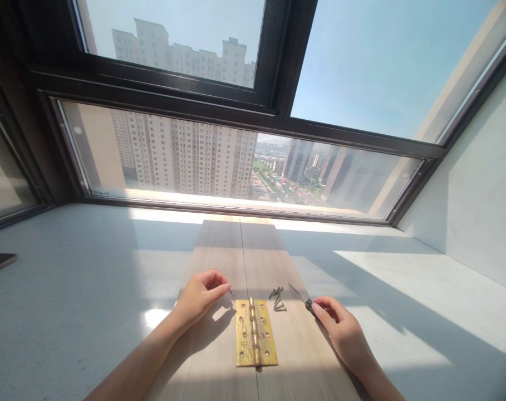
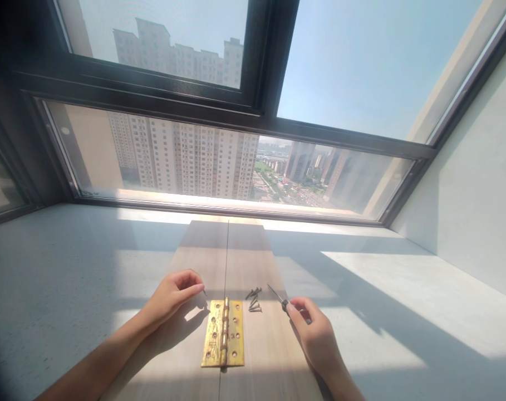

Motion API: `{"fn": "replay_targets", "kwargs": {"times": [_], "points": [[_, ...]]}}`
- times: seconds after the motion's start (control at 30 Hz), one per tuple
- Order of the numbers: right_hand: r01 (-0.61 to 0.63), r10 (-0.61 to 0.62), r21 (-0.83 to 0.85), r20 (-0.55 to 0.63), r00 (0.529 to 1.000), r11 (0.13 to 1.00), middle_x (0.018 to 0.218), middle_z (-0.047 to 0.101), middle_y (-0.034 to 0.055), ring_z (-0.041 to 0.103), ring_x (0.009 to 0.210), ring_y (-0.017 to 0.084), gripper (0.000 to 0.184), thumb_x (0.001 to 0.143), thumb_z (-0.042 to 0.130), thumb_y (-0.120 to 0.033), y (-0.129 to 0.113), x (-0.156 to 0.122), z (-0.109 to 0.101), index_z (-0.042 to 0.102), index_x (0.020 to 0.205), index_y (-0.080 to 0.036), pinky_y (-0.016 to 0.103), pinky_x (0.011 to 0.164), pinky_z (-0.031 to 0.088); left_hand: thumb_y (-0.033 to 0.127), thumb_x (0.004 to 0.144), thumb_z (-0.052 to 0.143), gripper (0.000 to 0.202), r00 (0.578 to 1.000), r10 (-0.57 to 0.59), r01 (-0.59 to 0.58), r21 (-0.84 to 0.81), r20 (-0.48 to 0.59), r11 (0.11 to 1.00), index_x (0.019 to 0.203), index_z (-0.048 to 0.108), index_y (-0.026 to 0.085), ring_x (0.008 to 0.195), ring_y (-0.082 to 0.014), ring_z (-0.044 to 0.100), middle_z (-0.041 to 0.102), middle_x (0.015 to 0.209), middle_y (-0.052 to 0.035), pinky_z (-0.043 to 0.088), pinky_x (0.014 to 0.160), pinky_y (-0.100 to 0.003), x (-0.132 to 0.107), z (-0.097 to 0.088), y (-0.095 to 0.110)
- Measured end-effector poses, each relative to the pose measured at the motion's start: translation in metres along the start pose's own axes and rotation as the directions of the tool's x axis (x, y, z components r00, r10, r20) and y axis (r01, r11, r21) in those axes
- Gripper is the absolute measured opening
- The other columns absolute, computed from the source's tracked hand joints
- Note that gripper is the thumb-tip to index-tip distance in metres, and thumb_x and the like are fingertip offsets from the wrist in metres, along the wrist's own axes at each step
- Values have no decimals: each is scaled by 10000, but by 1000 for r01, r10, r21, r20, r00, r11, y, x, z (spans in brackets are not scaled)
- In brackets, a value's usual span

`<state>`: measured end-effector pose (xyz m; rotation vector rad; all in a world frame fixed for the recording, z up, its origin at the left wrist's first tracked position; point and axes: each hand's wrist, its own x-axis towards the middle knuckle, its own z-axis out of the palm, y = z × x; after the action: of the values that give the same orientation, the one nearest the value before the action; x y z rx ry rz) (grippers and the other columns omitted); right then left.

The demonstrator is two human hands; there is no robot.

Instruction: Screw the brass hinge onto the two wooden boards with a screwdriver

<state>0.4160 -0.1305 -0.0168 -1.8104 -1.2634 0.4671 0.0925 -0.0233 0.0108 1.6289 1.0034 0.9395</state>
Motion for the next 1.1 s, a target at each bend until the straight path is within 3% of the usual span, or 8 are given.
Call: {"fn": "replay_targets", "kwargs": {"times": [0.4, 0.63, 0.77, 0.9, 1.03, 1.1], "points": [[28, -28, -37, 6, 1000, 999, 850, 687, 42, 604, 770, 209, 312, 758, 611, -451, 0, -2, 0, 648, 938, -199, 307, 717, 461, 354, 763, 645, 214, 1000, 23, -23, 29, 4, 999, 763, 652, 140, 669, -170, 581, 651, 712, -59, 440, 631, -277, 0, -1, -2], [40, -39, -26, 20, 999, 999, 855, 700, 32, 614, 776, 212, 240, 736, 589, -332, 0, -3, -2, 656, 929, -207, 297, 685, 465, 366, 758, 642, 249, 1000, 18, -18, 55, -10, 998, 818, 685, 128, 698, -194, 602, 683, 756, -82, 449, 642, -293, 1, -1, -4], [5, 0, 80, -57, 998, 997, 802, 700, 43, 622, 721, 215, 251, 697, 629, -364, -4, -3, -2, 664, 875, -190, 303, 645, 479, 365, 764, 631, 270, 1000, 10, -9, 61, -14, 998, 867, 701, 125, 713, -207, 621, 697, 774, -91, 460, 648, -300, 1, -3, -4], [-29, 80, 221, -229, 970, 975, 758, 682, 59, 606, 654, 205, 370, 692, 652, -424, -16, 1, -7, 643, 949, -159, 292, 537, 468, 371, 755, 640, 261, 1000, 17, -16, 56, -4, 998, 848, 708, 136, 726, -208, 630, 705, 790, -86, 465, 643, -289, 1, -2, 3], [75, 47, 305, -374, 926, 949, 799, 665, 66, 585, 667, 180, 430, 700, 685, -452, -47, 8, -14, 650, 1004, -150, 277, 544, 471, 371, 745, 655, 226, 999, 39, -40, 59, 13, 997, 773, 706, 153, 711, -192, 619, 701, 764, -61, 454, 644, -272, -2, 5, 16], [137, 8, 361, -373, 928, 922, 774, 641, 58, 572, 658, 167, 404, 691, 710, -443, -72, 12, -15, 674, 967, -150, 271, 541, 464, 368, 757, 641, 215, 998, 54, -56, 70, 27, 996, 769, 711, 164, 700, -185, 616, 703, 763, -52, 449, 631, -265, -5, 11, 21]]}}
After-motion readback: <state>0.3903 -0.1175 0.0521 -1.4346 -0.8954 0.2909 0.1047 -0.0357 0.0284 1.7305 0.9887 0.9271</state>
